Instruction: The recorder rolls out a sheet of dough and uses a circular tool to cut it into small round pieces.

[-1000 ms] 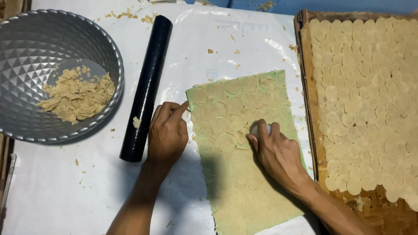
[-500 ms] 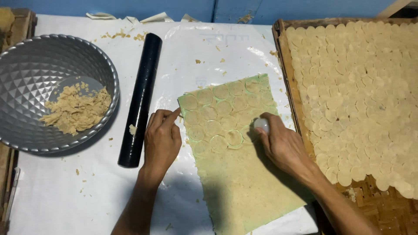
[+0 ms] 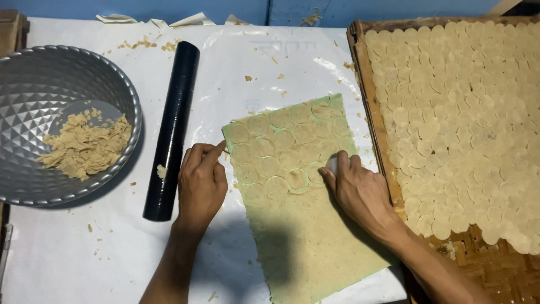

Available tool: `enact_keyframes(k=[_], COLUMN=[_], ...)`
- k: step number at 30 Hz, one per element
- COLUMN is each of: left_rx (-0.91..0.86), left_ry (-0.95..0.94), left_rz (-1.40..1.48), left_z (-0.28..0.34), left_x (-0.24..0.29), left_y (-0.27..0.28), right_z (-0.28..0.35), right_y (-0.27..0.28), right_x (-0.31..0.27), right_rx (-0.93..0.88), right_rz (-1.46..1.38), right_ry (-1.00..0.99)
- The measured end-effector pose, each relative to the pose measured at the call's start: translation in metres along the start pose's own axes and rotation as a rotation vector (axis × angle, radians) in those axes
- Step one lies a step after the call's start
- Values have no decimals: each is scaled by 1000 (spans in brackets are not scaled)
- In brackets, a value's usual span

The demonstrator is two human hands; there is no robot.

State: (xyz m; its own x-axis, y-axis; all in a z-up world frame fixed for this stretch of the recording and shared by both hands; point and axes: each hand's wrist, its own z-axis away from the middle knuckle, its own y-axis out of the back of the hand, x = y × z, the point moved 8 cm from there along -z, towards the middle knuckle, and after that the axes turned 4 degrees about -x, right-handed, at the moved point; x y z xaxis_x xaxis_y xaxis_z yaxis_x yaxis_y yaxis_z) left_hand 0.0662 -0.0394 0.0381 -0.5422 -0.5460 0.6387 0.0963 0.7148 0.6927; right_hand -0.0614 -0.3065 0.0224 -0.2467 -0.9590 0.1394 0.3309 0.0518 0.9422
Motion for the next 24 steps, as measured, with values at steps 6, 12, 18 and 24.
enact_keyframes(k=[6, 12, 18, 24], left_rx=[9, 0, 11, -3], left_ry=[-4, 5, -1, 7], left_rz=[-3, 8, 2, 2], left_z=[0, 0, 1, 1], left_x=[-1, 3, 3, 4], left_y=[0, 4, 5, 5], right_z=[3, 3, 19, 16], right_y=[30, 18, 20, 22], right_x=[-6, 7, 52, 39], right_rx=[-74, -72, 24, -39], right_rz=[-73, -305, -374, -250], right_ry=[135, 17, -94, -92])
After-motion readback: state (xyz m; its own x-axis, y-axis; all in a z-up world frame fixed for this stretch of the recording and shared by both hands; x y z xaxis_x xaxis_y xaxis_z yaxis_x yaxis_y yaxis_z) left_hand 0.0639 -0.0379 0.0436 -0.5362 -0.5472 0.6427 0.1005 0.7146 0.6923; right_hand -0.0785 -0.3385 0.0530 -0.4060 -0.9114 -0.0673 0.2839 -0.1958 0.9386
